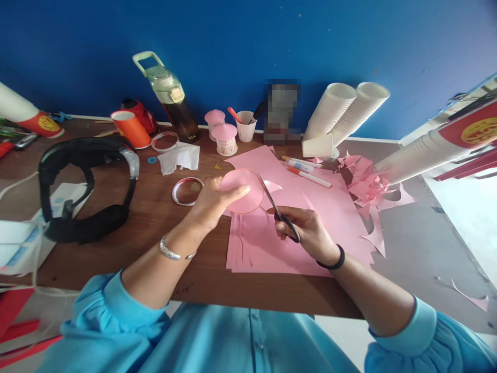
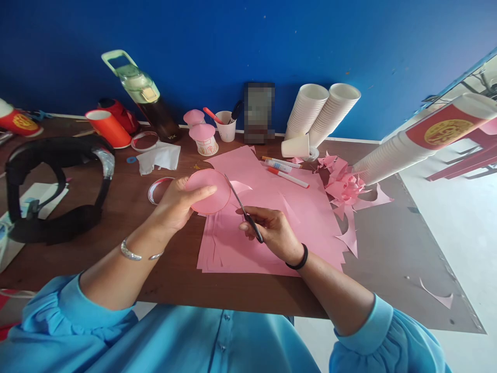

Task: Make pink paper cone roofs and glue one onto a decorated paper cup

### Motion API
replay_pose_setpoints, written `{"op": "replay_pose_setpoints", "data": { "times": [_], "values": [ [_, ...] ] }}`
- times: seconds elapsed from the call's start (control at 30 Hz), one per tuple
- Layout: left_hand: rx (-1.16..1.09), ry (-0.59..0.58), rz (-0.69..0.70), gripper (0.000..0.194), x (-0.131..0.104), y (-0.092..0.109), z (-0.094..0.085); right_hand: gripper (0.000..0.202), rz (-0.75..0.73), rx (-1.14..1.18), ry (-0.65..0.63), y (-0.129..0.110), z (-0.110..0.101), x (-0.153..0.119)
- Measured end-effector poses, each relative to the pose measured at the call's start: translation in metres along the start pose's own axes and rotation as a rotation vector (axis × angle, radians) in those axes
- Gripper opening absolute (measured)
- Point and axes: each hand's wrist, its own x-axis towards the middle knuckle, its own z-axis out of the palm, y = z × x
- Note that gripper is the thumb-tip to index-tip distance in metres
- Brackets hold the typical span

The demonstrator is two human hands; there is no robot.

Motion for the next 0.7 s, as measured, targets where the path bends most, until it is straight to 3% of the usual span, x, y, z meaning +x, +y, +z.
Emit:
{"op": "replay_pose_setpoints", "data": {
  "times": [0.33, 0.7],
  "values": [
    [0.015, -0.068, 0.006, 0.027, -0.002, -0.001, 0.0017, 0.052, -0.035, -0.002, 0.006, 0.0014, 0.0016, 0.0002],
    [0.031, -0.038, 0.013, 0.03, 0.0, -0.0057, -0.0019, 0.054, -0.046, -0.016, 0.013, 0.002, 0.0025, 0.0002]
  ]
}}
